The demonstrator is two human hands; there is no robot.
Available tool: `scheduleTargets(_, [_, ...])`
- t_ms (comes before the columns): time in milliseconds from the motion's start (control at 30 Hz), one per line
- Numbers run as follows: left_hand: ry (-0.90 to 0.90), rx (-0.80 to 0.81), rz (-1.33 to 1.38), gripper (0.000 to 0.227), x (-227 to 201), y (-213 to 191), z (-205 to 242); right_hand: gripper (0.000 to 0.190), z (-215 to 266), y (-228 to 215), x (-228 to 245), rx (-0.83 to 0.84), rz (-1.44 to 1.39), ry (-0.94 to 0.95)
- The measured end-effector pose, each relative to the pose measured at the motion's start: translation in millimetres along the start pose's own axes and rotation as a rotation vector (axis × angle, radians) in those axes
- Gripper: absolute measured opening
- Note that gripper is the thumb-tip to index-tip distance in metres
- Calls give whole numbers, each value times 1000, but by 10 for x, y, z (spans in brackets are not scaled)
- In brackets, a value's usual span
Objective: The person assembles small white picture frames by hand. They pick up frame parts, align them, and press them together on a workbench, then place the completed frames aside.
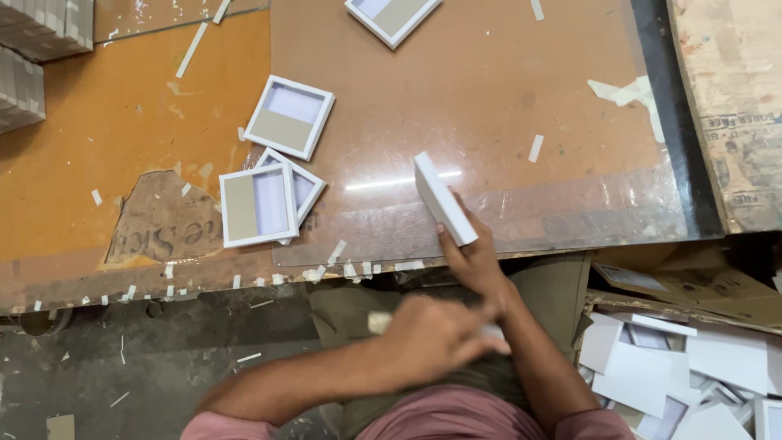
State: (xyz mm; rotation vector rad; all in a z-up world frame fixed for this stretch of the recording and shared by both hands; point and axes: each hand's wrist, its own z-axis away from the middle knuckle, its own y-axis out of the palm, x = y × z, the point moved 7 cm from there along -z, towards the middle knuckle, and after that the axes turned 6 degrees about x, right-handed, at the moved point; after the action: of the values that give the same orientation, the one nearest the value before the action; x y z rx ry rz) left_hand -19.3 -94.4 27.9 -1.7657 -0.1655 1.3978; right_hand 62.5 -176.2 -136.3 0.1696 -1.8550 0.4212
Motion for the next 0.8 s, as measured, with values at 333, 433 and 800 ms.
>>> scheduleTargets(333, [21,-511,-17,48,1561,-855,-623,142,-129,-425,498,-376,711,212])
scheduleTargets(433, [-126,-411,261,51,1674,-720,-721,148,-246,-349,422,30,677,268])
scheduleTargets(800, [239,-234,-293,14,1674,-432,-1315,142,-264,-370,293,18,717,285])
